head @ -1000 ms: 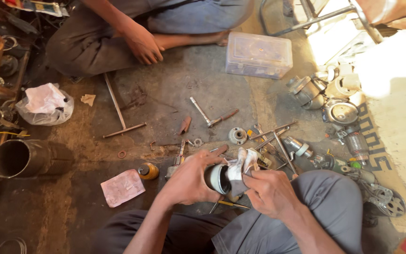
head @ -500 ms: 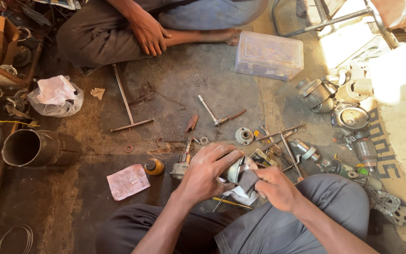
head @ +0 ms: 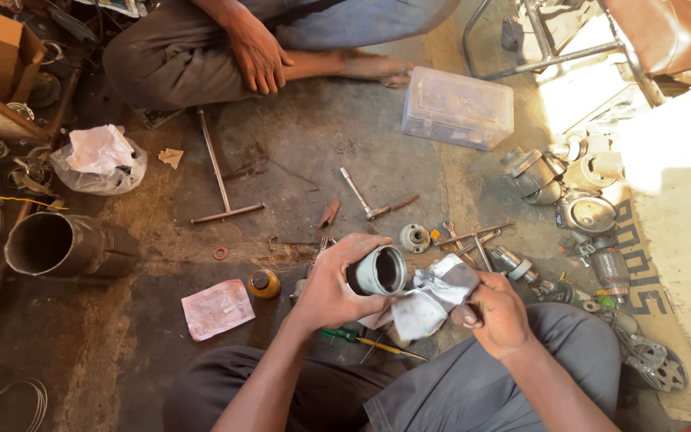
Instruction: The person wipes a cylindrical metal housing with a cloth, then inserts a rotor assembly into the housing. They rotate the rotor to check alignment and fit, then remove it to wipe the housing interior again before reinserting the rotor.
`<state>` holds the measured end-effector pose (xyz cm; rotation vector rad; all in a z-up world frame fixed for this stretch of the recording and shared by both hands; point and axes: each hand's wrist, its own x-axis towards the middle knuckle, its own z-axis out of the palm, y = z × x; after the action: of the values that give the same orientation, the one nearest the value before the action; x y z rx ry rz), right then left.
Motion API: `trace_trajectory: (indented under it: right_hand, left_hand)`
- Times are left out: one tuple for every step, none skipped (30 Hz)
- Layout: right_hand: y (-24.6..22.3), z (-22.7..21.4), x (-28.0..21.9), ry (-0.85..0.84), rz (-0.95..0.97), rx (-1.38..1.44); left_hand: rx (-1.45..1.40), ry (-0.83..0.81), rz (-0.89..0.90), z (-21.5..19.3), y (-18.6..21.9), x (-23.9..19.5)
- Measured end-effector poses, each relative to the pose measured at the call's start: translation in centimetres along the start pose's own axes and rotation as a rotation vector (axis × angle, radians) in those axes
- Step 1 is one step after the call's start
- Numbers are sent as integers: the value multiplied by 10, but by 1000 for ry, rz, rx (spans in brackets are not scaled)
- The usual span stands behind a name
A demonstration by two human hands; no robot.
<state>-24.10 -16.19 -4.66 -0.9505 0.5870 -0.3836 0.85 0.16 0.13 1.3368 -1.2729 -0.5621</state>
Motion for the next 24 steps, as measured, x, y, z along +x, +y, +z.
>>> trace_trajectory:
  right_hand:
    - [1,-1,-2,26,-37,-124]
    - [2,-1,-4,51,-72,-249]
    - [1,-2,-4,40,-90,-306]
    - [2,-2,-6,29,-104,-361]
    - [2,-3,-7,18,-119,-416]
    - [2,-2,-7,70,-128,-429]
    - [1,0,-6,122,-136,-443]
    - [-2,2,-4,175,-147,-456]
    - [-5,6,-3,202,-190,-441]
    - [-9,9,-4,230,-233,-427]
    - [-14,14,-5,258,-276,-412]
    - [-19,18,-7,246,-411,-621]
    - [-25,22,-11,231,-545,-830]
    - [-29,27,-13,211,-676,-1038]
    - [-33,31,-14,221,-688,-1072]
    - [-37,35,-15,231,-699,-1105]
    - [-39,38,-16,241,-711,-1139]
    - [-42,40,-17,251,-728,-1119]
    - [-43,42,-16,261,-745,-1099]
    - [-45,43,-15,271,-764,-1080]
    - [-46,44,-12,262,-750,-1083]
    - [-47,45,-9,253,-737,-1085]
    - [-47,46,-7,244,-724,-1087]
    - [-46,48,-3,204,-719,-1075]
  left_hand:
    - [-50,-30,-36,0,0,0]
    - [-101,-58,-73,0,0,-1]
    - [-151,-87,-109,1,-1,-1]
    - [-166,-103,-131,2,-2,-3]
    - [-180,-119,-153,3,-4,-4]
    - [-195,-136,-176,5,-5,-5]
    - [-240,-146,-224,6,-7,-6]
    - [-284,-157,-270,8,-8,-7]
    - [-328,-168,-316,9,-9,-7]
    - [-412,-160,-315,11,-10,-7]
    - [-497,-152,-315,14,-11,-7]
    - [-581,-144,-313,15,-12,-6]
    - [-638,-151,-340,17,-14,-5]
    - [-695,-156,-369,19,-15,-5]
    - [-751,-161,-399,20,-16,-5]
    - [-740,-175,-405,20,-17,-6]
    - [-729,-189,-411,21,-19,-6]
    - [-721,-204,-416,23,-21,-7]
    - [-691,-212,-434,24,-22,-8]
    - [-661,-220,-451,26,-24,-8]
    - [-631,-228,-467,28,-25,-9]
    - [-616,-237,-472,30,-26,-9]
    - [-602,-246,-477,33,-27,-9]
    - [-587,-256,-484,35,-28,-10]
